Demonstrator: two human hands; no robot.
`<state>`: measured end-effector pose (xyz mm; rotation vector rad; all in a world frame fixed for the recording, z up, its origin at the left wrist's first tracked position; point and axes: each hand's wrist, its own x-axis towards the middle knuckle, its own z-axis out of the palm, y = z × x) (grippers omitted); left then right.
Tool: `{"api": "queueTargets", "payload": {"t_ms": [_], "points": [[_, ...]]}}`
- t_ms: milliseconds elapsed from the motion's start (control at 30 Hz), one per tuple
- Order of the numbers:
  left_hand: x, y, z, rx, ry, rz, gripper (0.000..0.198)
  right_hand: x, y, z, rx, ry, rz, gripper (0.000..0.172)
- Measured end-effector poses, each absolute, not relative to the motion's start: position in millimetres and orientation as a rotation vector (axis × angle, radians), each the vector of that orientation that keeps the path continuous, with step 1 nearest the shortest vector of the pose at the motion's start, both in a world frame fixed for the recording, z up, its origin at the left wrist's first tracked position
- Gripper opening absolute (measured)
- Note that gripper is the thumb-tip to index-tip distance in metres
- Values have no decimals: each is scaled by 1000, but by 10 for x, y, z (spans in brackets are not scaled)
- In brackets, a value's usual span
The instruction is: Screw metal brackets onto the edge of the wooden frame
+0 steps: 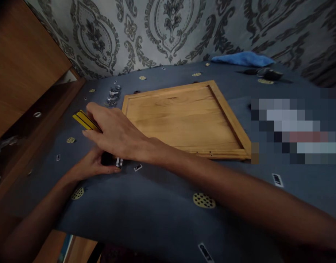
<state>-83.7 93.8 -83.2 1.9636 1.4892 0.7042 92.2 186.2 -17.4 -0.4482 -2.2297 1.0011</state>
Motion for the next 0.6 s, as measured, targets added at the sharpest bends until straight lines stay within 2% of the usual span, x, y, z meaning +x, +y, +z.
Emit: {"api": "queueTargets", "payload": {"t_ms": [100, 333, 600], "points": [[-845, 940, -851, 1981, 1500, 694, 46, 944, 1855, -151, -392, -2224, 1046, 28], [-866, 923, -869, 1986, 1536, 676, 41, 1017, 1848, -85, -233, -2237, 1455, 26], [-867, 936, -866, 1989, 1542, 649, 44, 960, 1863, -155, -319, -2109, 1392, 35]]}}
